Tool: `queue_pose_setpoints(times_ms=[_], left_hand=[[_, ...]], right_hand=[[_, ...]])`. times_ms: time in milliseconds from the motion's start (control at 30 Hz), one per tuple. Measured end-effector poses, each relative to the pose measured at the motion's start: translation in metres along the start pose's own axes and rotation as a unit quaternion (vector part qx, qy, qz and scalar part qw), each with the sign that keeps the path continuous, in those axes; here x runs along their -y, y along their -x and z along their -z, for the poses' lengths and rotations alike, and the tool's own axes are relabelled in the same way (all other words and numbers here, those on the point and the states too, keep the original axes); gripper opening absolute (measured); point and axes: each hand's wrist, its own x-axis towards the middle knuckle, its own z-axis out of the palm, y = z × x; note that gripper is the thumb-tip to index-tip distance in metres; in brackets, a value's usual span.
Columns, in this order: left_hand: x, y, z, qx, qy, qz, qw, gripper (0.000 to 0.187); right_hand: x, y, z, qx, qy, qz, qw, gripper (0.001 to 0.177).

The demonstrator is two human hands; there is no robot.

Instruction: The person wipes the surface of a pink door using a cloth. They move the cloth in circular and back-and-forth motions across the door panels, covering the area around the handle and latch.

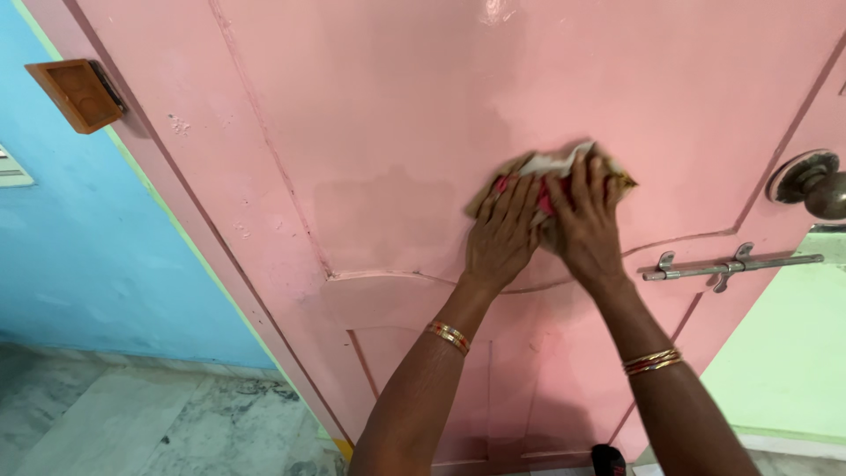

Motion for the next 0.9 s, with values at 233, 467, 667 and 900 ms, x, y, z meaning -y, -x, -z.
queue_pose_setpoints(times_ms=[233, 467, 667, 900], left_hand=[[0.026, -0.074, 0.024, -0.017, 0.004, -0.030, 0.999, 0.069], [0.076, -0.074, 0.063, -0.020, -0.023, -0.027, 0.999, 0.070], [0.083, -0.040, 0.079, -0.018, -0.075, 0.009, 0.997, 0.066], [0.076, 0.015, 0.066, -0.013, -0.070, 0.029, 0.997, 0.064]], right_hand=[[0.011, -0.067, 0.026, -0.094, -0.087, 0.011, 0.992, 0.085], [0.061, -0.099, 0.007, -0.120, -0.056, 0.006, 0.991, 0.084], [0.099, -0.089, -0.010, -0.127, -0.085, 0.017, 0.988, 0.071], [0.119, -0.044, -0.040, -0.083, -0.063, 0.024, 0.994, 0.059]])
